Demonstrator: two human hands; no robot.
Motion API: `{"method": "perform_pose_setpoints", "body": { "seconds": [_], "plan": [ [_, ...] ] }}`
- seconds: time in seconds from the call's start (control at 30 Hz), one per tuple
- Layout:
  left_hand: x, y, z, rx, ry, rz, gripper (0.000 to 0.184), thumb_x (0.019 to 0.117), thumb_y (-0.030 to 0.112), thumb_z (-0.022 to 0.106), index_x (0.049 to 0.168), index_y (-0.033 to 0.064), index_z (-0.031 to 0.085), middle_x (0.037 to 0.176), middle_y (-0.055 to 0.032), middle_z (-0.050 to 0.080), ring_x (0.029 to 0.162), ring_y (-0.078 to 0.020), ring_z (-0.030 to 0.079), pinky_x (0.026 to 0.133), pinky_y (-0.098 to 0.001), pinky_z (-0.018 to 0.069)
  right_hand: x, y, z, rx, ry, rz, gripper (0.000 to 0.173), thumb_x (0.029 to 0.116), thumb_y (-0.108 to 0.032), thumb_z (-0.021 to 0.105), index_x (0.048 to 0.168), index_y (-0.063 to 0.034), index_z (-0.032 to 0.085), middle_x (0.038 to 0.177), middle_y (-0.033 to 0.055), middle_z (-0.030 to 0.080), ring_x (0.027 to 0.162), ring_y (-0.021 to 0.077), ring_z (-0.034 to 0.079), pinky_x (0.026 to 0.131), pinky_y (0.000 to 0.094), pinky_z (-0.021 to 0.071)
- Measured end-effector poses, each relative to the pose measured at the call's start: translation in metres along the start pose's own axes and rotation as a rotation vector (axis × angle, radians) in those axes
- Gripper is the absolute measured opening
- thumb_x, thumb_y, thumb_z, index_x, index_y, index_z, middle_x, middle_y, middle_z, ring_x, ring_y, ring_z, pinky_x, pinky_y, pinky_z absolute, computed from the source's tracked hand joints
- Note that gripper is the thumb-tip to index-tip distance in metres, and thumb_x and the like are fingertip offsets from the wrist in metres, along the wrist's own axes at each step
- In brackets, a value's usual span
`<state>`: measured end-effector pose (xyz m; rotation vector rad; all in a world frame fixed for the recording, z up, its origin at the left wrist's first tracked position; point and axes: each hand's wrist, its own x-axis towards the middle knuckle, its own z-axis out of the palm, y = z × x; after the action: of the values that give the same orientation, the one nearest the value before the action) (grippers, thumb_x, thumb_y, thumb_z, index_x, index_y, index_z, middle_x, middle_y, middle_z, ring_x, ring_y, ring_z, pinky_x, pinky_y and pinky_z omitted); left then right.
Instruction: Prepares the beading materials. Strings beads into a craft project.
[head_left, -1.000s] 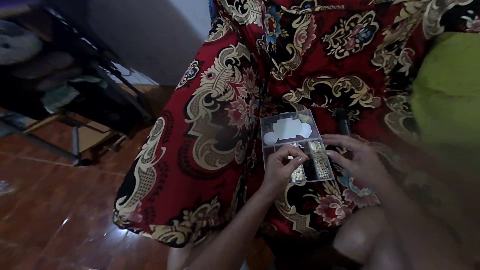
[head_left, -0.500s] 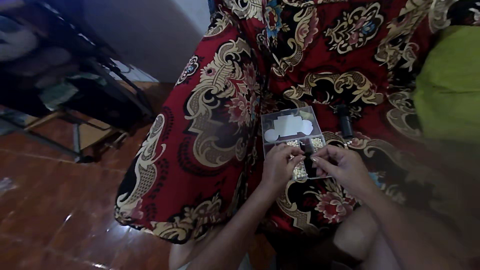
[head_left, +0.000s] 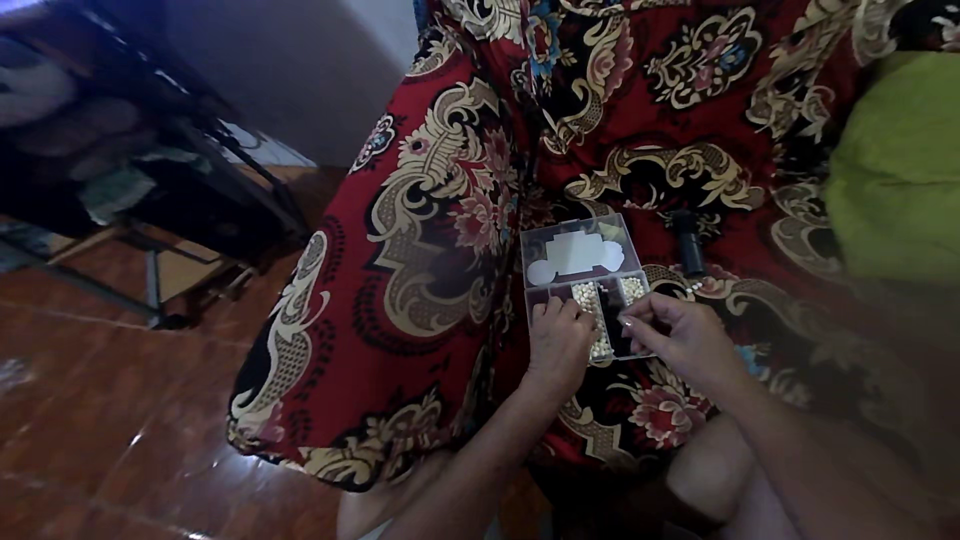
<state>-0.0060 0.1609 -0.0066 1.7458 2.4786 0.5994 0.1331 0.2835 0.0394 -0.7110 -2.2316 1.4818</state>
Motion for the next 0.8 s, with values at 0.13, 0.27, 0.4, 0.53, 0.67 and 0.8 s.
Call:
{"method": "perform_pose_setpoints", "body": {
  "seconds": [0.13, 0.27, 0.4, 0.53, 0.67, 0.8],
  "plan": [
    [0.003, 0.000, -0.012, -0.152, -0.045, -0.060, 0.019, 0.0955, 0.020, 0.067, 0.105, 0.0065, 0.077, 0.104, -0.0131, 0.074, 0.103, -0.0342, 0.067, 0.092, -0.0535, 0.0488, -0.001, -0.001, 0.002, -0.008, 0.012, -0.013, 0.012, 0.0955, -0.016, 0.066, 0.099, -0.0059, 0.072, 0.077, -0.0025, 0.072, 0.063, 0.0019, 0.067, 0.061, 0.0180, 0.0585],
    [0.009, -0.006, -0.027, -0.750, -0.061, -0.209, 0.017, 0.0943, 0.012, 0.068, 0.105, -0.0007, 0.069, 0.099, -0.0066, 0.074, 0.088, -0.0100, 0.071, 0.084, -0.0276, 0.0574, -0.002, -0.004, 0.002, 0.085, 0.038, -0.012, 0.009, 0.0943, -0.013, 0.067, 0.098, -0.0056, 0.071, 0.076, -0.0035, 0.072, 0.062, 0.0030, 0.068, 0.059, 0.0185, 0.0591],
    [0.012, -0.009, -0.033, -1.352, -0.147, -0.362, 0.012, 0.0961, 0.003, 0.064, 0.107, -0.0003, 0.067, 0.096, -0.0025, 0.073, 0.088, -0.0089, 0.070, 0.083, -0.0272, 0.0579, -0.004, -0.006, 0.003, 0.155, 0.054, -0.006, 0.007, 0.0935, -0.011, 0.067, 0.096, -0.0057, 0.071, 0.076, -0.0034, 0.072, 0.061, 0.0039, 0.068, 0.058, 0.0190, 0.0591],
    [0.011, -0.005, -0.036, -1.662, -0.239, -0.507, 0.017, 0.1027, 0.002, 0.052, 0.111, 0.0035, 0.066, 0.094, 0.0007, 0.070, 0.085, -0.0084, 0.068, 0.082, -0.0271, 0.0574, -0.005, -0.005, 0.007, 0.193, 0.051, -0.035, 0.008, 0.0930, -0.011, 0.067, 0.096, -0.0048, 0.071, 0.075, -0.0033, 0.072, 0.059, 0.0032, 0.067, 0.057, 0.0185, 0.0582],
    [0.010, -0.005, -0.029, -1.814, -0.307, -0.572, 0.021, 0.1051, 0.004, 0.047, 0.116, 0.0060, 0.065, 0.093, 0.0012, 0.069, 0.084, -0.0104, 0.068, 0.084, -0.0303, 0.0582, -0.007, -0.006, 0.011, 0.198, 0.057, -0.039, 0.007, 0.0930, -0.011, 0.067, 0.095, -0.0048, 0.070, 0.075, -0.0035, 0.072, 0.058, 0.0024, 0.066, 0.055, 0.0176, 0.0578],
    [0.008, -0.005, -0.024, -1.856, -0.354, -0.567, 0.021, 0.1065, 0.006, 0.044, 0.113, 0.0083, 0.064, 0.092, 0.0019, 0.070, 0.084, -0.0096, 0.069, 0.084, -0.0292, 0.0581, -0.008, -0.006, 0.014, 0.210, 0.064, -0.065, 0.007, 0.0938, -0.012, 0.067, 0.096, -0.0053, 0.070, 0.075, -0.0043, 0.073, 0.058, 0.0025, 0.067, 0.055, 0.0180, 0.0582]
  ]
}}
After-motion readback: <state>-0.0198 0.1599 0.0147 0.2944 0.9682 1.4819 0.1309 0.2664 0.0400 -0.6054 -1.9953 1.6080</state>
